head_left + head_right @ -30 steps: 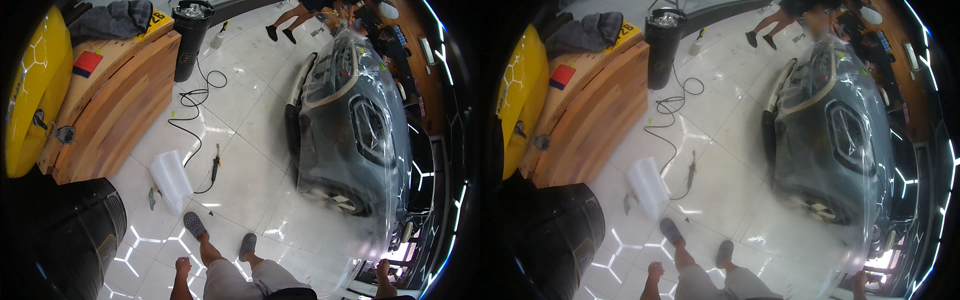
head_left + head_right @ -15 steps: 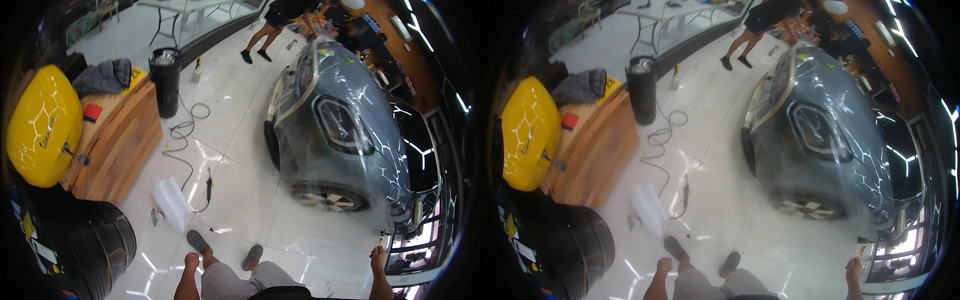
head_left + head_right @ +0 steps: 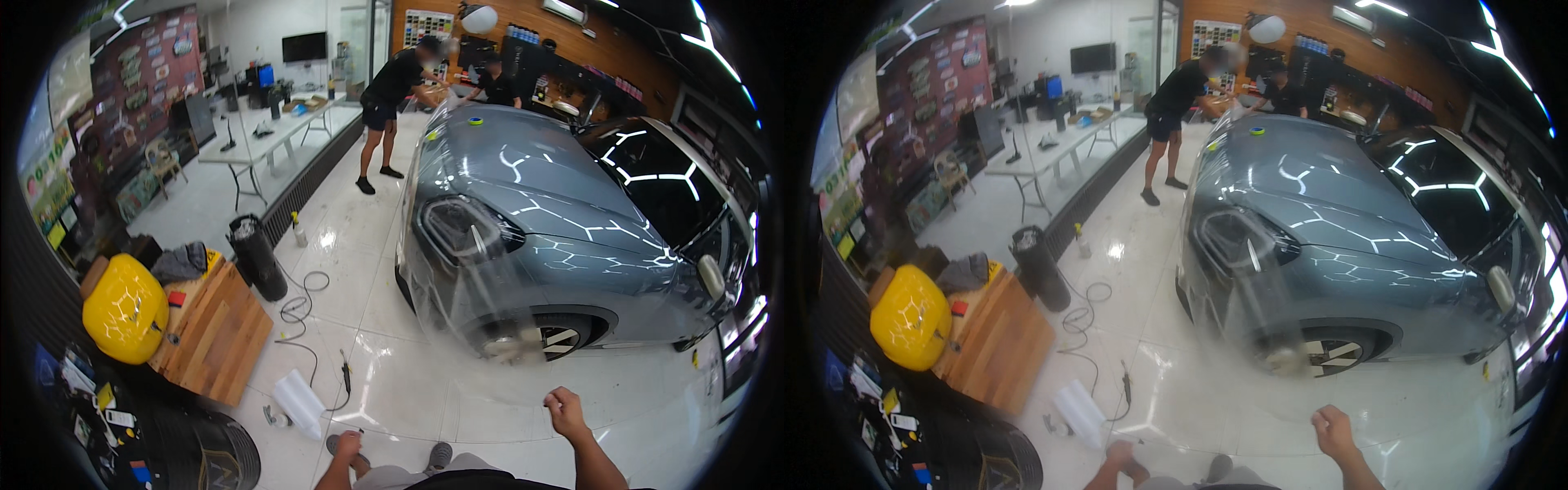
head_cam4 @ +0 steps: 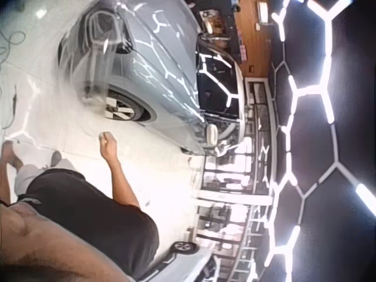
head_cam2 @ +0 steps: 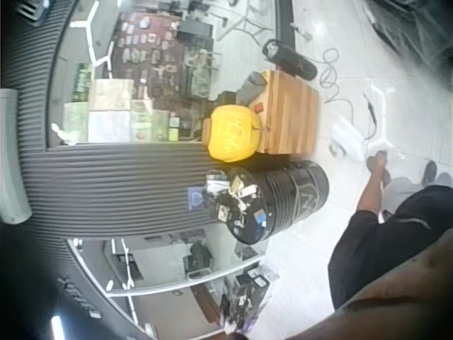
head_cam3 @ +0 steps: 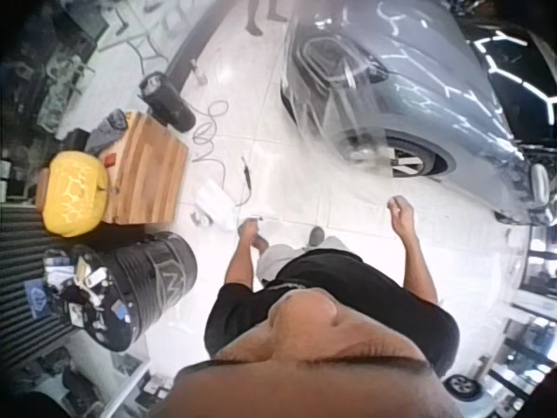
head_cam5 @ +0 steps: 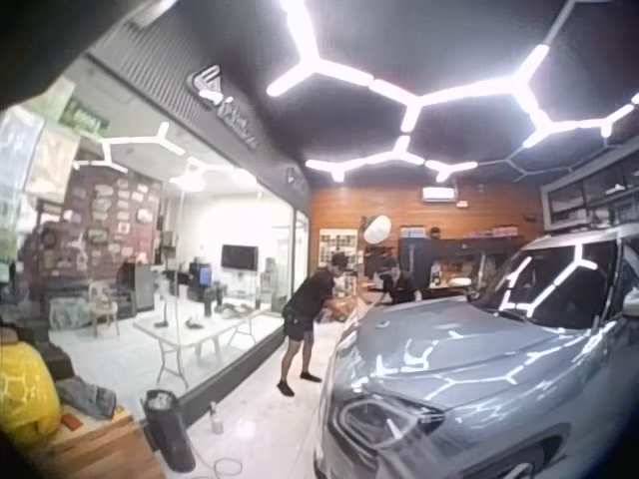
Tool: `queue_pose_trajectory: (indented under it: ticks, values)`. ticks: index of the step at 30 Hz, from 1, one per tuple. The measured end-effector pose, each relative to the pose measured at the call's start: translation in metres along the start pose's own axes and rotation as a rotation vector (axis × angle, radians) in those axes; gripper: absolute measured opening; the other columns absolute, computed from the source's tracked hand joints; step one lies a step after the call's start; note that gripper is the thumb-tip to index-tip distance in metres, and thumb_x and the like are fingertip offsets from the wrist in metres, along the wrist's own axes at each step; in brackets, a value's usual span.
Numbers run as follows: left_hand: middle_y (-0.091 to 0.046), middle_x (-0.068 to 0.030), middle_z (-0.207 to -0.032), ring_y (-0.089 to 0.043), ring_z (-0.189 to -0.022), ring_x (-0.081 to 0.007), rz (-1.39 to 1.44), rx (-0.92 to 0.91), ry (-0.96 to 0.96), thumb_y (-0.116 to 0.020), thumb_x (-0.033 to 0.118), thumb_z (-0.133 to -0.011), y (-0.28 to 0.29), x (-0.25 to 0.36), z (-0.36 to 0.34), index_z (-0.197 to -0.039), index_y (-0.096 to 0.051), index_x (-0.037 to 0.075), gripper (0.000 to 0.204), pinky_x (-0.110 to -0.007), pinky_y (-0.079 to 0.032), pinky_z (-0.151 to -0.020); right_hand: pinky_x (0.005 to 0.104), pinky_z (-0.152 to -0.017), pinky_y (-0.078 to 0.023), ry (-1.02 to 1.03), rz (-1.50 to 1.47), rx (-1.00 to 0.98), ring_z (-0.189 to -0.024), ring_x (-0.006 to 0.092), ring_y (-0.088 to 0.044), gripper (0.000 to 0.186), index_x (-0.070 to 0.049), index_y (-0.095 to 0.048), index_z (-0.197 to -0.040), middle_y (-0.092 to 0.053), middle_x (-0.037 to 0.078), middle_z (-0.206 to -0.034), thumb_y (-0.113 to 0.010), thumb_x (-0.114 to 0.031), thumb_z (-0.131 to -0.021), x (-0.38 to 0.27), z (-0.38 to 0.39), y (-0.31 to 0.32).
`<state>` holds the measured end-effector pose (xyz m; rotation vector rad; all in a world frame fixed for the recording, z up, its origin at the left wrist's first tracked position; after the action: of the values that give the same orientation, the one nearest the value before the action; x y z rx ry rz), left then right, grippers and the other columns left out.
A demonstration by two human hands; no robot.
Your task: The person applies a transparent protective film to the front bumper and grille of a grey car. They use a spray bottle to wet the surface and a squeegee to smooth the film, while a coworker assists by holding the film and spraying the area.
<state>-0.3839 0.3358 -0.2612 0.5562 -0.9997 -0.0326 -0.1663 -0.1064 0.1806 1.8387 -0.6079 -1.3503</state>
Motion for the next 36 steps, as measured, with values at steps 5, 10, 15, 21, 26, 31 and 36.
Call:
queue_pose_trajectory:
  ticks: [5, 10, 15, 21, 26, 31, 36]
  values:
    - [-0.070, -0.0134, -0.092, -0.066, -0.089, -0.0292, -0.051, -0.100, -0.040, -0.063, 0.038, -0.085, -0.080, 0.054, 0.014, -0.101, -0.066, 0.006, 0.037, -0.038, -0.051, -0.078, 0.0379, -0.064, -0.048, 0.145, -0.149, -0.132, -0.071, 0.0315, -0.060, 0.015, -0.001, -0.061, -0.079, -0.061, 0.015, -0.076, -0.057, -0.012, -0.087, 0.001, -0.011, -0.028]
    - [-0.069, -0.0146, -0.099, -0.064, -0.097, -0.0322, -0.136, -0.260, 0.083, -0.059, 0.045, -0.085, -0.089, 0.161, 0.059, -0.103, -0.066, 0.006, 0.044, -0.038, -0.048, -0.086, 0.0399, -0.068, -0.048, 0.204, -0.192, -0.169, -0.076, 0.0352, -0.060, 0.014, -0.001, -0.061, -0.081, -0.061, 0.016, -0.079, -0.058, -0.013, -0.087, -0.016, -0.012, -0.013]
    - [-0.069, -0.0160, -0.099, -0.063, -0.098, -0.0331, -0.424, -0.253, -0.038, -0.059, 0.046, -0.083, -0.071, 0.083, 0.049, -0.103, -0.067, 0.007, 0.044, -0.039, -0.048, -0.088, 0.0394, -0.066, -0.048, 0.315, -0.212, -0.222, -0.075, 0.0343, -0.060, 0.015, -0.002, -0.061, -0.081, -0.061, 0.015, -0.080, -0.059, -0.015, -0.087, -0.031, -0.012, -0.026]
    - [-0.069, -0.0162, -0.090, -0.067, -0.084, -0.0295, -0.300, -0.099, 0.211, -0.063, 0.044, -0.081, -0.018, 0.012, 0.059, -0.093, -0.068, 0.003, 0.044, -0.039, -0.051, -0.079, 0.0370, -0.064, -0.048, 0.267, -0.278, -0.278, -0.071, 0.0323, -0.060, 0.024, -0.002, -0.062, -0.078, -0.062, 0.014, -0.076, -0.063, -0.024, -0.088, -0.070, -0.023, -0.048]
    - [-0.067, -0.0175, -0.086, -0.063, -0.074, -0.0228, -0.050, -0.179, 0.323, -0.063, 0.033, -0.084, 0.000, 0.007, 0.062, -0.103, -0.065, 0.000, 0.038, -0.032, -0.051, -0.072, 0.0334, -0.068, -0.049, 0.029, -0.422, -0.392, -0.071, 0.0248, -0.063, 0.029, -0.001, -0.067, -0.080, -0.066, 0.013, -0.077, -0.064, -0.029, -0.089, -0.096, -0.028, -0.073]
    - [-0.065, -0.0087, -0.075, -0.062, -0.060, -0.0160, 0.402, -0.093, 0.291, -0.066, 0.028, -0.084, 0.024, -0.005, 0.050, -0.092, -0.064, -0.002, 0.031, -0.030, -0.050, -0.057, 0.0320, -0.073, -0.050, -0.109, -0.540, -0.497, -0.076, 0.0211, -0.064, 0.030, -0.001, -0.069, -0.085, -0.068, 0.013, -0.082, -0.063, -0.030, -0.089, -0.137, -0.028, -0.115]
    - [-0.064, -0.0092, -0.086, -0.062, -0.072, -0.0164, 0.493, -0.188, 0.119, -0.068, 0.023, -0.085, 0.071, 0.142, 0.038, -0.107, -0.060, -0.002, 0.035, -0.028, -0.052, -0.065, 0.0324, -0.073, -0.051, -0.001, -0.455, -0.489, -0.078, 0.0241, -0.065, 0.027, -0.001, -0.068, -0.088, -0.068, 0.013, -0.085, -0.062, -0.027, -0.090, -0.187, -0.030, -0.138]
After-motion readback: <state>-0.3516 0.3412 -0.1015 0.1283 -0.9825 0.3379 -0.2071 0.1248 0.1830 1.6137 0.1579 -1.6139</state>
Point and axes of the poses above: each hand's wrist, its own z-axis away from the middle knuckle, its own y-axis out of the back of the hand, x = y × z, the point moved 1 cm from there along -z, towards the middle knuckle
